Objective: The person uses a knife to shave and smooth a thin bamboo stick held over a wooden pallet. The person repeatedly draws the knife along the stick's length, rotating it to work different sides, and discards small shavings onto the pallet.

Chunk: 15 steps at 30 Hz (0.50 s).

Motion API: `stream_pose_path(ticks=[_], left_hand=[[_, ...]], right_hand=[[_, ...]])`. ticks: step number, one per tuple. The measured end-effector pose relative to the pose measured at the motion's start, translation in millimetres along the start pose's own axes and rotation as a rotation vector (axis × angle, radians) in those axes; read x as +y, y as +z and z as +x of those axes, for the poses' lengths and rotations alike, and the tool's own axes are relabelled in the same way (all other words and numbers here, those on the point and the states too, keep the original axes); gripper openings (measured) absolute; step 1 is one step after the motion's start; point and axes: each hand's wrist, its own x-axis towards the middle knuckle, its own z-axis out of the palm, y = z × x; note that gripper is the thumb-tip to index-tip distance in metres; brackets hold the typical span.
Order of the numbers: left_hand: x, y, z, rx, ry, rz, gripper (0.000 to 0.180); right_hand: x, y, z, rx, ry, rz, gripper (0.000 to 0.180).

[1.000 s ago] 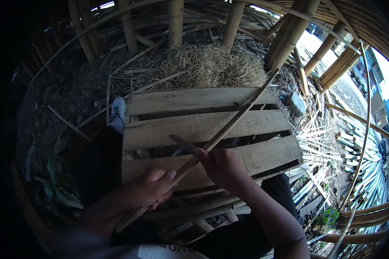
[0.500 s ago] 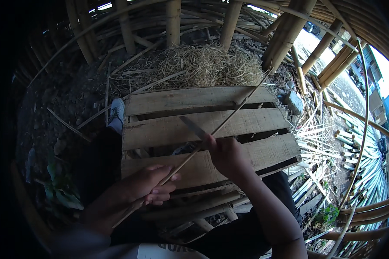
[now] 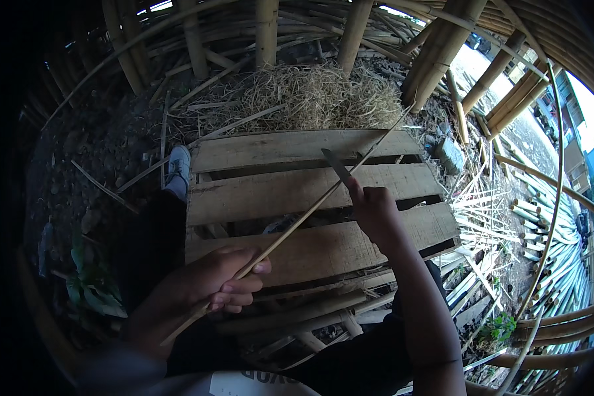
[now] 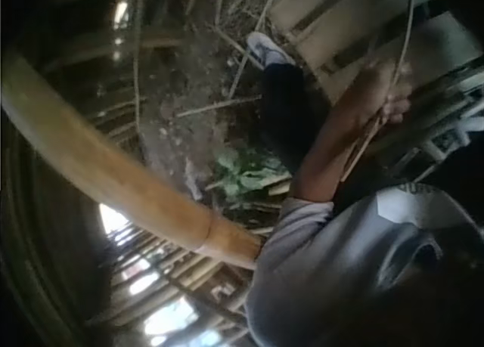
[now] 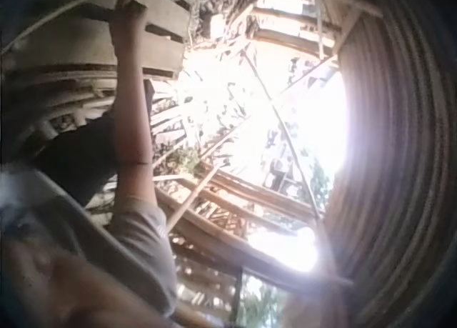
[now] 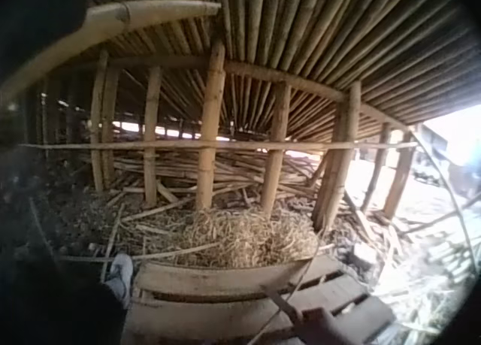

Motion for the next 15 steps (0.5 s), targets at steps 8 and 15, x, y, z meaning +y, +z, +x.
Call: stream_pose_path(ticks=[8, 15], left_hand=[[-0.8, -1.4, -4.3, -0.056, -0.008, 0.033, 0.035], [-0.5, 0.9, -9.9, -0.06, -0.027, 0.021, 0.034]], right_hand=[[4.5, -2.0, -6.1, -0.062, 0.052, 0.105, 0.064], [8.3, -5.9, -12.4, -0.074, 0.022, 0.102, 0.064]])
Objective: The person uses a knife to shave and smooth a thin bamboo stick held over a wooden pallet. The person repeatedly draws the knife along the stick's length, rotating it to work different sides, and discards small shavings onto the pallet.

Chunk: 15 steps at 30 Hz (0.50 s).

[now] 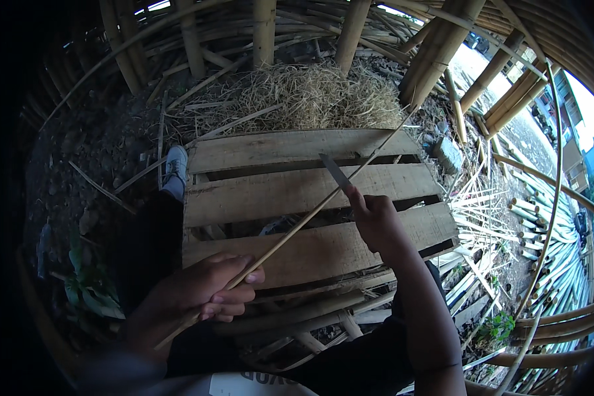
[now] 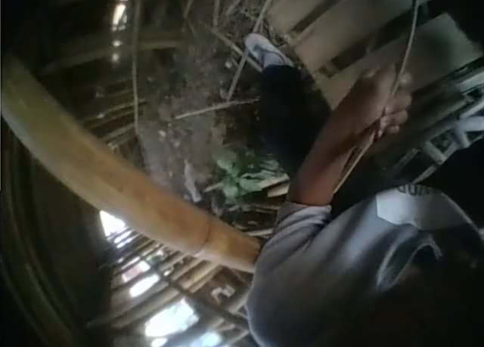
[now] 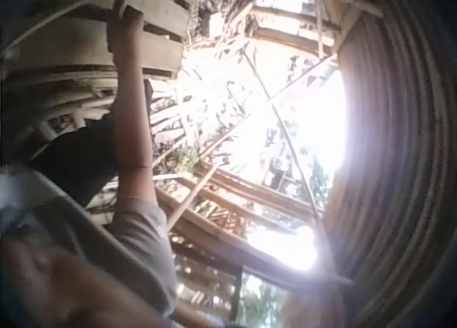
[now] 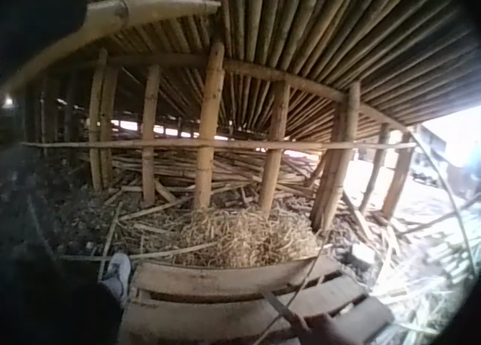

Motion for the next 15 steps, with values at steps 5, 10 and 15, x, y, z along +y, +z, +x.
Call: stream_pose_path(ticks=[5, 10, 15], left_hand=[[-2.8, -2.7, 11.3, -0.027, 0.015, 0.013, 0.034], [-2.0, -5.1, 9.0, -0.013, -0.024, 0.022, 0.036], [-1.3, -4.8, 8.9, 0.002, -0.017, 0.098, 0.037]], right_hand=[[8.0, -23.3, 16.1, -0.006, -0.094, -0.185, 0.062], [18.1, -33.7, 21.3, 0.025, -0.291, -0.255, 0.061], [12.0, -27.7, 22.5, 0.19, -0.134, -0.3, 0.064]])
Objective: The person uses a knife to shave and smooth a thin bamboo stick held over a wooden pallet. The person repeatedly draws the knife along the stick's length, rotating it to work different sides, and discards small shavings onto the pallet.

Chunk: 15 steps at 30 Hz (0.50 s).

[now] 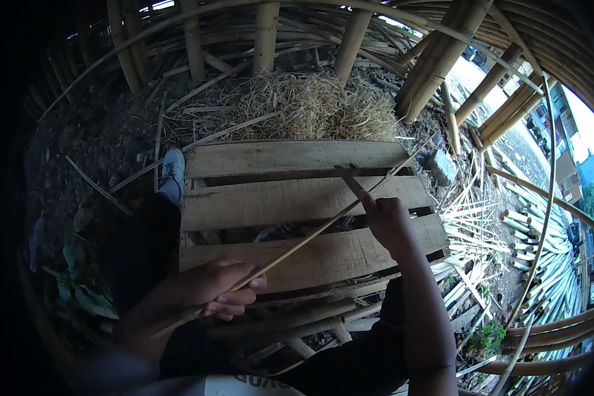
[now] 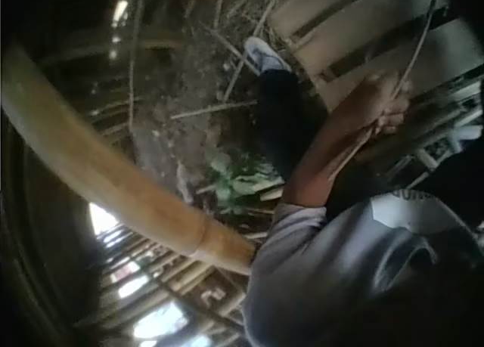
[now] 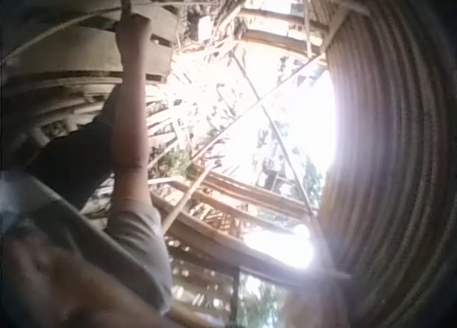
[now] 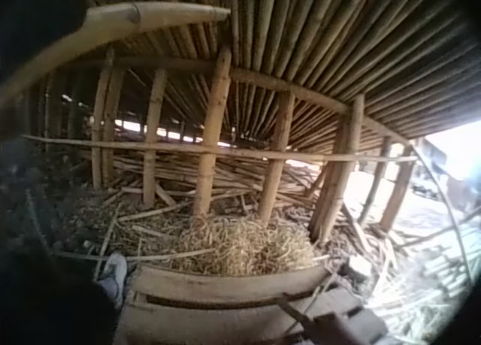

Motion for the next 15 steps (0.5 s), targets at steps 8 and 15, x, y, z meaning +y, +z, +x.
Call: stream_pose_path(ticks=[8, 15], left_hand=[[0.3, -1.9, 6.8, 0.01, 0.032, 0.014, 0.037], [1.7, -5.9, 2.9, -0.031, 0.013, -0.05, 0.035]], right_hand=[[-8.0, 2.5, -16.5, -0.01, -0.072, -0.029, 0.063], [-2.8, -13.1, -22.5, -0.323, 0.012, 0.49, 0.038]])
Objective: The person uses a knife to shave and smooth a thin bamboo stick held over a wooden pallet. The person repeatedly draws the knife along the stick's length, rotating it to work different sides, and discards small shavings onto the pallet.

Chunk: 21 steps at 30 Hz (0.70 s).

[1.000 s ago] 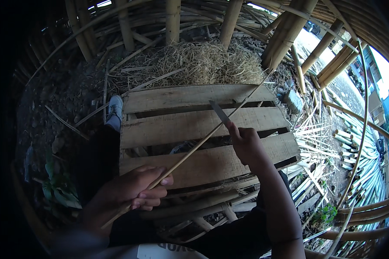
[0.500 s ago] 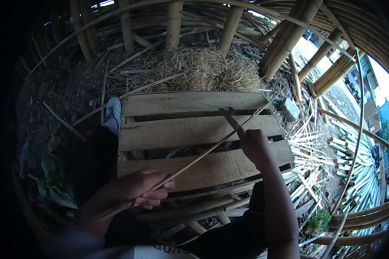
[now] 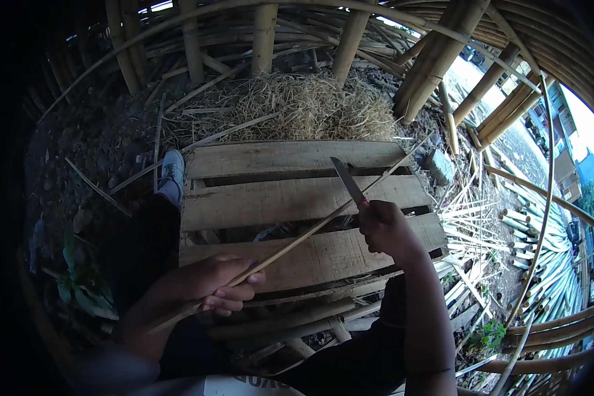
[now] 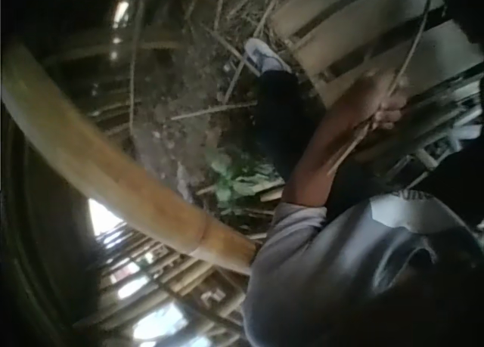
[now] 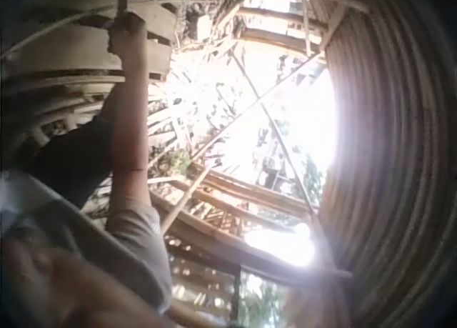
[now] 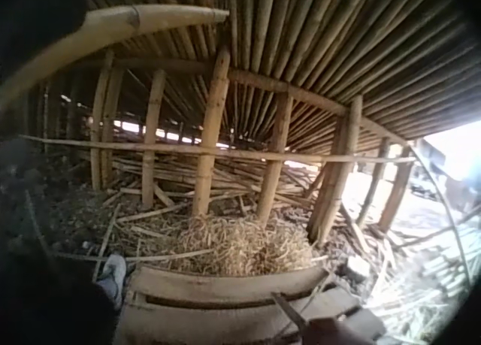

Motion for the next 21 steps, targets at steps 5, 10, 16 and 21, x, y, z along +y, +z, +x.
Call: stream_pose_path(ticks=[5, 10, 16, 21], left_hand=[[0.5, -0.5, 3.9, 0.01, -0.011, 0.025, 0.035], [-0.9, -6.2, 3.2, 0.024, -0.011, 0.044, 0.036], [-3.3, 1.5, 2.9, 0.017, -0.007, 0.001, 0.036], [-5.6, 0.1, 9.3, 0.047, 0.007, 0.032, 0.036]], right_hand=[[12.4, -17.7, 15.0, 0.147, -0.055, -0.346, 0.054], [-6.2, 24.6, 3.6, 0.084, 0.164, -0.161, 0.061], [-8.1, 10.6, 7.0, 0.066, 0.195, -0.223, 0.062], [-3.8, 4.6, 6.9, -0.011, 0.152, -0.167, 0.05]])
